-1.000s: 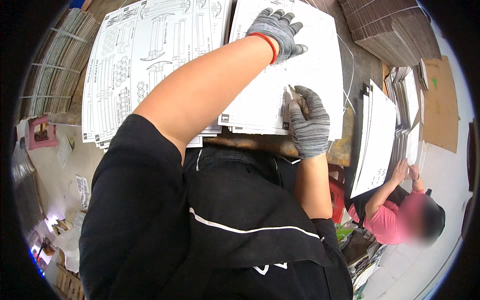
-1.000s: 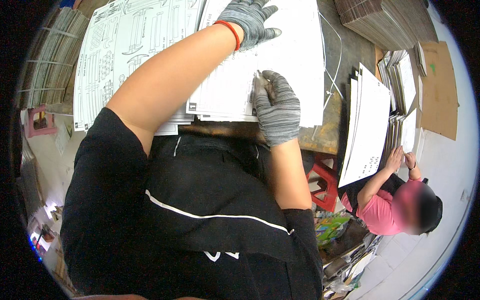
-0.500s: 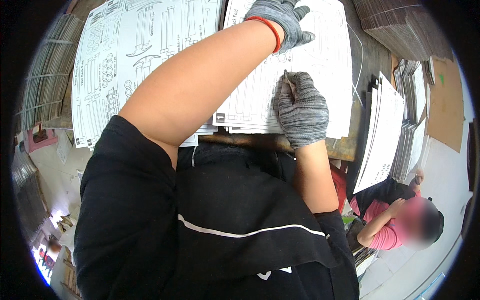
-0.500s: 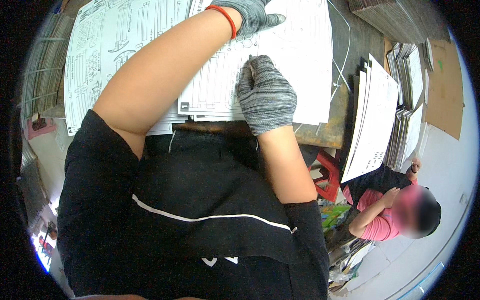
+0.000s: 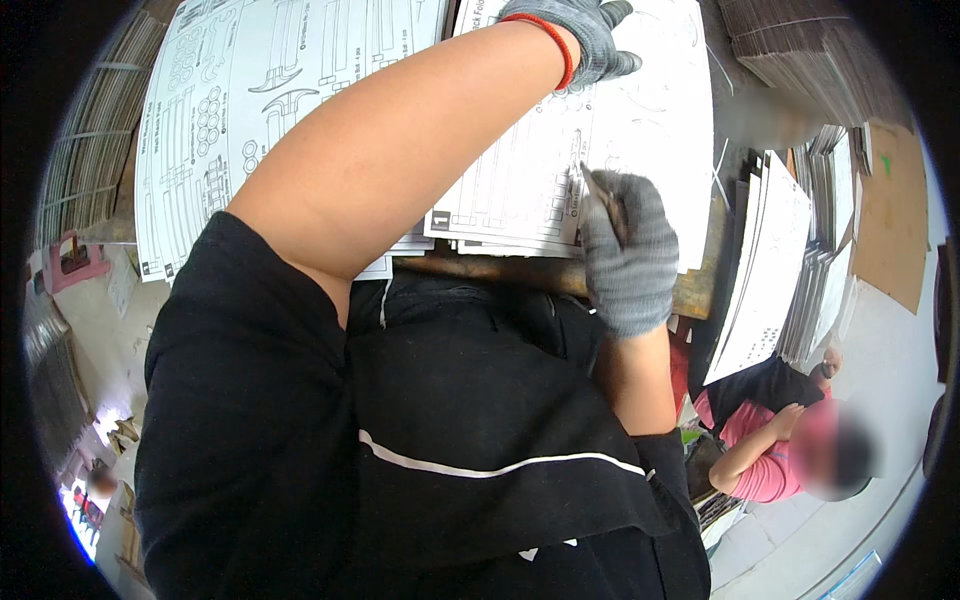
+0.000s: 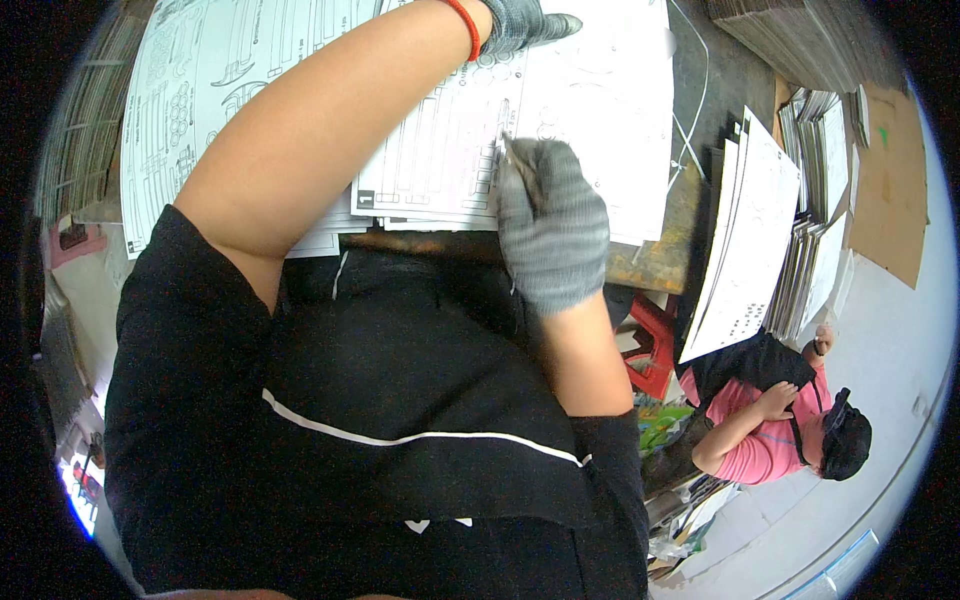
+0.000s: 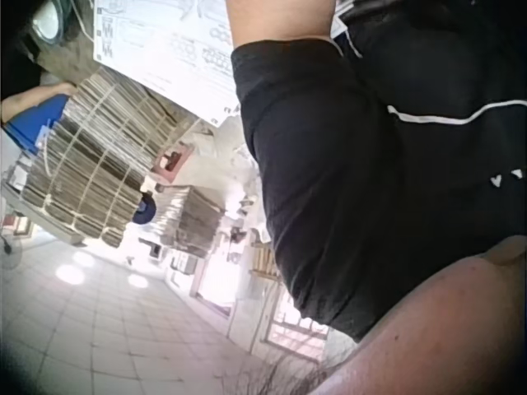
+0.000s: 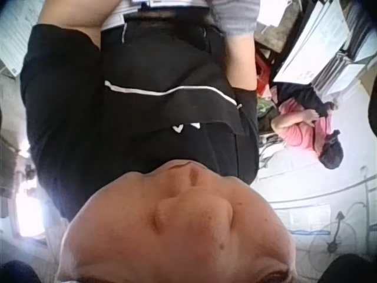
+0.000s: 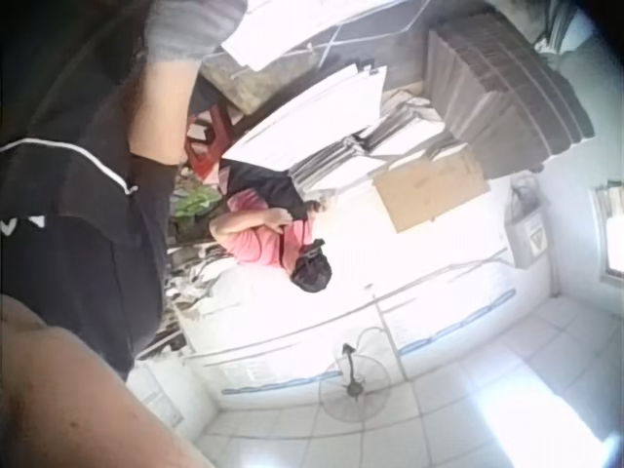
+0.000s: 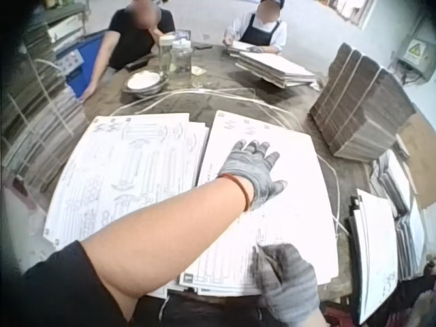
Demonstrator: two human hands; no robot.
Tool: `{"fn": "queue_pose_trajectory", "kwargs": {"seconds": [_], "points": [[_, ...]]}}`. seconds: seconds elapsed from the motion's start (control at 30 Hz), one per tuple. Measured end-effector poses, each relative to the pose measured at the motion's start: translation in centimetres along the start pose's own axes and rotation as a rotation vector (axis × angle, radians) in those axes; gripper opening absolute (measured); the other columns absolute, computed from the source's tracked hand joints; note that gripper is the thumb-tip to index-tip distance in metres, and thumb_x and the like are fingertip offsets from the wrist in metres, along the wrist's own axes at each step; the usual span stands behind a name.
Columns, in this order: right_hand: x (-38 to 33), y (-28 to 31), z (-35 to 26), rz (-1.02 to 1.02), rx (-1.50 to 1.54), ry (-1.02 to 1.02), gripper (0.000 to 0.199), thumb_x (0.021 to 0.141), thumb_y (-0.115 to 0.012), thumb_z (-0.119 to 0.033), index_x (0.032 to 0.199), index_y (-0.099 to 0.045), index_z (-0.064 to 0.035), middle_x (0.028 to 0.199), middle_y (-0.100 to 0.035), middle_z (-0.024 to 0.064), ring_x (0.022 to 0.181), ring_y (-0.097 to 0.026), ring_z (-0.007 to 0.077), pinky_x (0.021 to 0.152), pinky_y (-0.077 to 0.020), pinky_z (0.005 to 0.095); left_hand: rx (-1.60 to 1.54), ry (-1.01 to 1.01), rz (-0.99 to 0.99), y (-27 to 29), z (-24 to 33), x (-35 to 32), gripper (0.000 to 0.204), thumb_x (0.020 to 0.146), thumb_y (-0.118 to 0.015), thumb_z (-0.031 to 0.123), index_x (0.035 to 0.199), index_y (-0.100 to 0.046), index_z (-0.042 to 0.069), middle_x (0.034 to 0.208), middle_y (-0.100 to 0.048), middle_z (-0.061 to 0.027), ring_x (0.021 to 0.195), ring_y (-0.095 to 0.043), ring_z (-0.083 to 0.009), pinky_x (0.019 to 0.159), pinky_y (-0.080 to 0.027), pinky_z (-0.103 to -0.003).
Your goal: The person repeatedly folds printed paper sheets along pre-printed crease lines and stacks them on the table. The person handles each sheet one at a time, aligns the edges, and folds the sheet in half before placing it into a growing stack.
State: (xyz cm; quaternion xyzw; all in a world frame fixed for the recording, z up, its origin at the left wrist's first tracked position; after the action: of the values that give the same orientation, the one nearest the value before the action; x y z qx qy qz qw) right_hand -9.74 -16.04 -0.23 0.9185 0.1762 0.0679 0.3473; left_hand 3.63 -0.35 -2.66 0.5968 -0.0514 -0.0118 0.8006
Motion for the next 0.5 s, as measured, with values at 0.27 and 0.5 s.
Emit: {"fn": "queue_pose_trajectory", "kwargs": {"seconds": [0.27, 0.5], "points": [[2.8, -2.4, -0.2, 0.033, -0.299, 0.156, 0.016, 0.092, -0.062, -0.020, 0.099, -0.061, -0.0065, 0.082, -0.068, 0.0173, 0.075, -0.067, 0.0361, 0.068, -0.0541, 0.0431, 0.033, 0.014, -0.016, -0.3, -0.1, 1.0, 0.075, 0.092, -0.043, 0.060, 0.150, -0.037, 0.012, 0.157, -0.031, -0.0153, 0.145, -0.029, -0.0313, 0.118, -0.016, -0.045], [-0.9, -2.4, 0.2, -0.123, -0.301, 0.118, 0.015, 0.093, -0.060, -0.021, 0.095, -0.060, -0.0060, 0.076, -0.067, 0.0178, 0.072, -0.068, 0.0332, 0.065, -0.0553, 0.0406, 0.026, 0.019, -0.024, -0.9, -0.3, 0.8, 0.076, 0.090, -0.044, 0.061, 0.148, -0.039, 0.011, 0.155, -0.033, -0.0162, 0.144, -0.029, -0.0319, 0.118, -0.018, -0.046]]}}
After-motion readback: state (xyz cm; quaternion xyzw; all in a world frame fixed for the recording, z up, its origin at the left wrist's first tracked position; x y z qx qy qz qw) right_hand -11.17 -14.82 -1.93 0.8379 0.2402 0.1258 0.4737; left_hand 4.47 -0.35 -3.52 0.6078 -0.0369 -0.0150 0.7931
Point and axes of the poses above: each hand's wrist, its own x-axis towards the middle knuckle, its own y-axis out of the back of the hand, z = x × y, the point moved 5 cm from there along x, towards the middle knuckle
